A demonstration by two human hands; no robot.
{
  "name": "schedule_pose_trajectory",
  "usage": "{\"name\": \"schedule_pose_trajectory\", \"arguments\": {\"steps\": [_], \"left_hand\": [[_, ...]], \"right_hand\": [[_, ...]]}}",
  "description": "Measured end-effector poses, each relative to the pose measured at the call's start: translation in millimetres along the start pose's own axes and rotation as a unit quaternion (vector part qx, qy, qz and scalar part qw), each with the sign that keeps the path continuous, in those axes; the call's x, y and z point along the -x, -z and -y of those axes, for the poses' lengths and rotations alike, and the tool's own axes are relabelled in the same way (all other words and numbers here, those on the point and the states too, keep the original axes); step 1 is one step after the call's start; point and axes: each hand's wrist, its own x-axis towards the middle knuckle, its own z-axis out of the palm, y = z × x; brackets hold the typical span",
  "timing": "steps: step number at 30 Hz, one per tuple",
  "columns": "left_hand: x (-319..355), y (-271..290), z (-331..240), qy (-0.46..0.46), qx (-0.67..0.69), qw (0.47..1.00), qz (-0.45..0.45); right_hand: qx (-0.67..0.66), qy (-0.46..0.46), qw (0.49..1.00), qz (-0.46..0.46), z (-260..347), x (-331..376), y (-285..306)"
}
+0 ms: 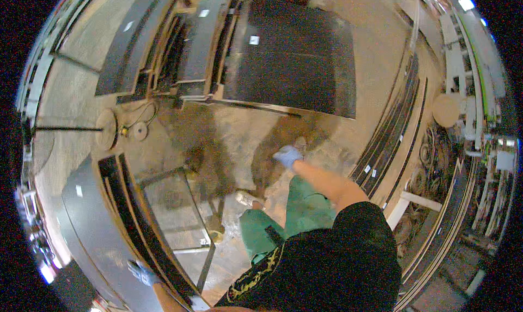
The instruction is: The person uses a red-handled tool to adjust a circular machine component, then walks to a stack of large flat panels. They repeatedly pick up, flip, and place down individual panels, organizing them in a pile.
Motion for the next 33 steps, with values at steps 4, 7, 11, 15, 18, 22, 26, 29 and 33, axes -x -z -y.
{"name": "schedule_pose_trajectory", "arguments": {"steps": [4,7,11,15,18,22,26,29,33], "left_hand": [[16.8,-2.9,-162.7,-0.225,0.078,0.960,-0.149],[90.7,-14.8,-307.5,-0.307,0.255,0.914,-0.074],[114.4,-135.7,-513.1,-0.242,0.294,0.909,0.169],[65.4,-233.8,-668.6,-0.288,0.180,0.904,0.258],[44.1,-268.1,-755.4,-0.269,0.132,0.918,0.259],[27.2,-284.7,-804.8,-0.192,0.061,0.921,0.333],[33.1,-262.4,-764.0,-0.173,0.138,0.913,0.343],[47.4,-251.7,-701.2,-0.276,0.190,0.884,0.326],[25.5,-195.9,-537.7,-0.132,0.391,0.753,0.512]], "right_hand": [[-0.108,-0.199,0.931,-0.286,-233.5,-103.7,135.3],[-0.072,-0.286,0.920,-0.260,-198.3,-132.0,189.6],[-0.015,-0.377,0.885,-0.272,-274.6,-183.1,246.3],[-0.072,-0.315,0.898,-0.298,-290.7,-224.5,265.5],[-0.243,-0.239,0.889,-0.305,-302.9,-233.4,279.3],[-0.247,-0.248,0.873,-0.338,-315.1,-229.3,283.3],[-0.304,-0.224,0.888,-0.263,-280.7,-189.5,287.0],[-0.318,-0.249,0.883,-0.239,-319.5,-125.9,282.4],[-0.417,-0.271,0.866,-0.049,-303.5,12.5,288.3]]}}
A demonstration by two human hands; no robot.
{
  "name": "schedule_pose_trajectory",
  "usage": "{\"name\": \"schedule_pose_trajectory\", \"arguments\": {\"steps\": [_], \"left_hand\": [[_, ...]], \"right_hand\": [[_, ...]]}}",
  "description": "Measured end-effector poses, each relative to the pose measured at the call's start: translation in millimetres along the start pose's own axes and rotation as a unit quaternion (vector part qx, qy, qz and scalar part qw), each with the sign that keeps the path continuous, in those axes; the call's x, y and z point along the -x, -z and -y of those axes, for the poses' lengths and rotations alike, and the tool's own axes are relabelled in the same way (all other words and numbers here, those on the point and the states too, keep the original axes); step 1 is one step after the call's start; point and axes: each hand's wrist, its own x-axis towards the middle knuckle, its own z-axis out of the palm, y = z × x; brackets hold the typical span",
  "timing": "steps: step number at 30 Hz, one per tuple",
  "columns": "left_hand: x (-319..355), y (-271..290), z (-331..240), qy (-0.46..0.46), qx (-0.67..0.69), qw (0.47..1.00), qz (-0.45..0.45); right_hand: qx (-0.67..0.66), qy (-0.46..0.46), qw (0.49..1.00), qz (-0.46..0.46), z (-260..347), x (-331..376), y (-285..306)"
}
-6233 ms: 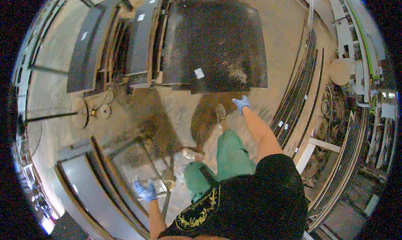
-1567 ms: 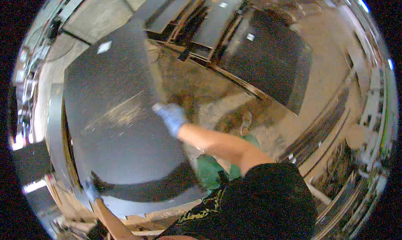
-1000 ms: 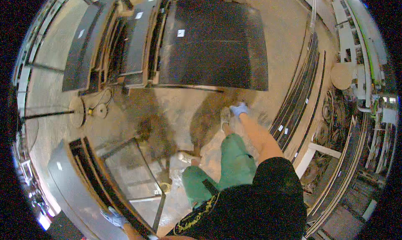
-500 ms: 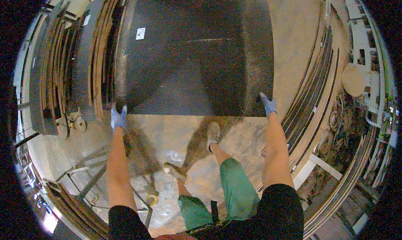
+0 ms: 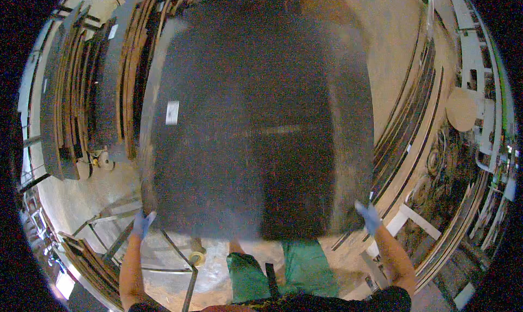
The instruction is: The person uses a red-handled tool to adjust a circular machine component, then walks to a stack of large flat panels. They repeatedly pick up, flip, and place down individual panels, organizing them in a pile.
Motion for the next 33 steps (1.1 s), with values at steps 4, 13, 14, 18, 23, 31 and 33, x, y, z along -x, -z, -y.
{"name": "schedule_pose_trajectory", "arguments": {"steps": [4,13,14,18,23,31,33], "left_hand": [[75.2,39.6,-62.1,0.077,0.037,0.996,-0.010],[284.9,47.5,-88.0,0.070,-0.361,0.881,-0.297],[295.4,43.6,-92.2,0.057,-0.352,0.877,-0.321],[355.4,59.8,-79.0,0.118,-0.260,0.891,-0.354],[464.9,47.7,14.5,0.098,-0.082,0.854,-0.505],[553.5,150.9,201.8,0.184,-0.051,0.742,-0.643],[567.2,226.7,199.7,0.237,-0.141,0.771,-0.574]], "right_hand": [[-0.153,-0.149,0.972,0.095,50.4,59.8,1.5],[-0.127,0.029,0.991,0.039,11.1,-6.0,-2.8],[-0.111,0.043,0.991,0.064,29.2,3.1,-4.8],[-0.136,0.085,0.980,0.114,44.6,27.4,-18.9],[-0.042,0.149,0.971,0.182,141.9,78.4,-54.7],[0.049,0.243,0.922,0.298,168.2,251.7,-367.8],[0.072,0.213,0.910,0.348,141.2,259.4,-418.4]]}}
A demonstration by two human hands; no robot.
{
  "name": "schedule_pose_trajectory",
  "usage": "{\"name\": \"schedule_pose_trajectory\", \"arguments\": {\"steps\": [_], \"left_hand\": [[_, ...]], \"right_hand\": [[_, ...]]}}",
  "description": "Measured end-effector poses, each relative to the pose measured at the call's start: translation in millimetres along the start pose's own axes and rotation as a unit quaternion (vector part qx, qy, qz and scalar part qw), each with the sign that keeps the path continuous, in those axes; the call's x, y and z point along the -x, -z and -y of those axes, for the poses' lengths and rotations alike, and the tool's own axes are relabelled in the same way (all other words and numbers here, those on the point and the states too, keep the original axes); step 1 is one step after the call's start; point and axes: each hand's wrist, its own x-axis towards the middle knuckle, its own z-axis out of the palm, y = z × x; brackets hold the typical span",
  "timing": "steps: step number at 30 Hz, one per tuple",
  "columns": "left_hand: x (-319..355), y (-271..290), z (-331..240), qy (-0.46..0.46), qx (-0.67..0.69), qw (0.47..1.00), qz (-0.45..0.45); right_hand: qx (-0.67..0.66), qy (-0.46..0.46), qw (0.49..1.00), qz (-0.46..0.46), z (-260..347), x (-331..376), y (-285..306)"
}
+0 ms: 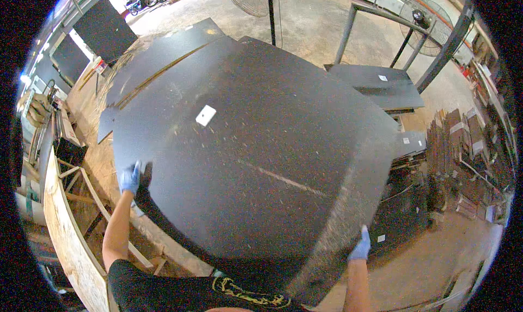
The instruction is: The person uses a red-handled tool to adjust a circular machine component, then walks to a stack of large flat panels. They repeatedly pick up, flip, and place down individual panels, organizing them in a pile.
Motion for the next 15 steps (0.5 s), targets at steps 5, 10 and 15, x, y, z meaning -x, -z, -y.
{"name": "schedule_pose_trajectory", "arguments": {"steps": [5,10,15], "left_hand": [[-92.3,22.8,-4.0,-0.127,0.264,0.936,-0.196],[-37.3,-5.6,-61.0,-0.169,0.163,0.971,-0.037],[-18.8,-31.1,2.5,-0.225,-0.002,0.974,-0.015]], "right_hand": [[-0.078,-0.119,0.990,0.010,-75.5,31.0,-215.8],[0.050,-0.202,0.974,0.084,-154.4,74.8,-354.1],[0.136,-0.113,0.947,0.269,-212.8,90.1,-455.5]]}}
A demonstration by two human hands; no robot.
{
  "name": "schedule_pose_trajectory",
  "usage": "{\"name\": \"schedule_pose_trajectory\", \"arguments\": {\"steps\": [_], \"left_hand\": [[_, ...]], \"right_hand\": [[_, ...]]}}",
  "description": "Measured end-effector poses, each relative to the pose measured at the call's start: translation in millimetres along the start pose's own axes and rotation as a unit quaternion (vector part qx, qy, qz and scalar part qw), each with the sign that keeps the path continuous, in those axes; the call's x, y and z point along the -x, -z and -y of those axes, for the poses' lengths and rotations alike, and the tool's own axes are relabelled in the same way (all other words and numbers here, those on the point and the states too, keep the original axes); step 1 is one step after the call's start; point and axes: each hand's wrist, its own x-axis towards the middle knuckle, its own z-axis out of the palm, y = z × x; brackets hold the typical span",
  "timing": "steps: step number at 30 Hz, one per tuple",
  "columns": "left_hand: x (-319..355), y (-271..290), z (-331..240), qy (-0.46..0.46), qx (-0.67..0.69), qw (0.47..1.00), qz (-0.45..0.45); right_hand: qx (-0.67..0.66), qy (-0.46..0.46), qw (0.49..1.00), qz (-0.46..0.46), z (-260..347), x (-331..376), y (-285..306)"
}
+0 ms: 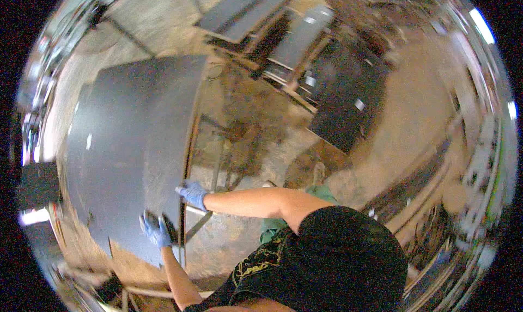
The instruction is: The person uses a red-handled tool to adjust a circular machine component, then walks to a stack of large flat panels. They repeatedly pick up, flip, and place down individual panels, organizing them in a pile.
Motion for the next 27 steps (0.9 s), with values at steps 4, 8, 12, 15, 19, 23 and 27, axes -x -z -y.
{"name": "schedule_pose_trajectory", "arguments": {"steps": [4,8,12,15,19,23,27], "left_hand": [[1.3,-15.5,17.2,0.031,0.007,0.999,-0.015],[-0.9,-2.4,-104.1,-0.121,-0.050,0.991,-0.039],[19.1,-35.0,-283.4,-0.311,0.047,0.949,0.020],[32.9,-165.7,-368.6,-0.290,0.143,0.916,0.237],[54.9,-325.4,-449.6,-0.201,0.104,0.860,0.458],[73.9,-475.0,-514.3,-0.206,0.051,0.823,0.527],[80.8,-550.9,-598.7,-0.156,0.006,0.808,0.568]], "right_hand": [[0.036,0.079,0.996,-0.012,-32.3,15.6,92.6],[0.183,-0.015,0.957,-0.224,-76.3,87.2,285.2],[0.206,-0.108,0.879,-0.417,-138.2,182.7,467.2],[0.098,-0.184,0.819,-0.535,-175.5,215.0,567.8],[-0.043,-0.212,0.777,-0.591,-235.2,207.0,626.0],[-0.073,-0.221,0.732,-0.640,-256.2,180.2,657.7],[-0.194,-0.090,0.792,-0.571,-274.1,155.1,713.8]]}}
